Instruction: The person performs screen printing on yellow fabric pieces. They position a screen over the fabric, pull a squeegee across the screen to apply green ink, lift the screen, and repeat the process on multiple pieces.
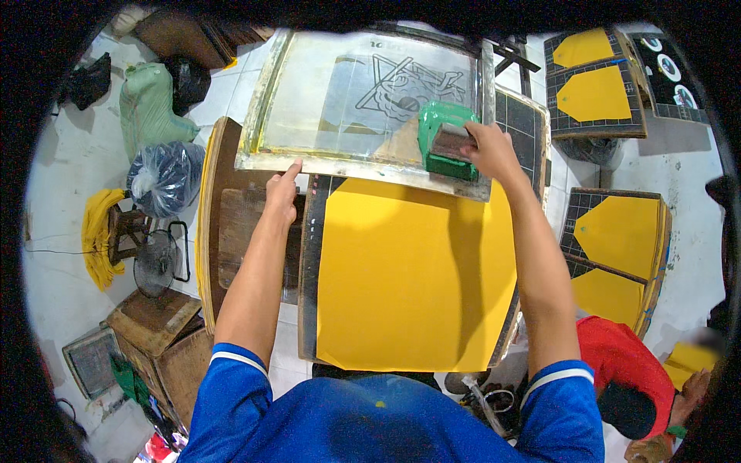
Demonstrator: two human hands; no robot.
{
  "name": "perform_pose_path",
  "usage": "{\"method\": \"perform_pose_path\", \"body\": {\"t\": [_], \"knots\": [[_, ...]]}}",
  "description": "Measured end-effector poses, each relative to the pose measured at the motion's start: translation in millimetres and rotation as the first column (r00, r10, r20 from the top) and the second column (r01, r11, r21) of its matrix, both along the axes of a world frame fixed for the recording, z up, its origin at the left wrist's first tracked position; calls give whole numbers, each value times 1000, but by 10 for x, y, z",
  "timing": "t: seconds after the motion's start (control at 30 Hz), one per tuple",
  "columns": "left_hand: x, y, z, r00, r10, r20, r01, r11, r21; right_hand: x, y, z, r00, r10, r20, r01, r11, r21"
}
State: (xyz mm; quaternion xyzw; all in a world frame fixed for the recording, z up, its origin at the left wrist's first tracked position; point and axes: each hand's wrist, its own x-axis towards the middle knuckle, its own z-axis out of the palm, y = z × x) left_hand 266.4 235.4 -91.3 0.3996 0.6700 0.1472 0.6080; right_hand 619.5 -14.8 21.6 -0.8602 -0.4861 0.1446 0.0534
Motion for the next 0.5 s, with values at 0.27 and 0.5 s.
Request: {"method": "perform_pose_path", "body": {"t": [0.27, 0.5], "knots": [[315, -471, -45, 996, 83, 36, -87, 988, 128, 350, 286, -192, 993, -23, 118, 7, 991, 134], [442, -569, 76, 993, 78, -89, -57, 975, 215, 1393, 867, -325, 966, 123, -228, -127, 992, -2]]}}
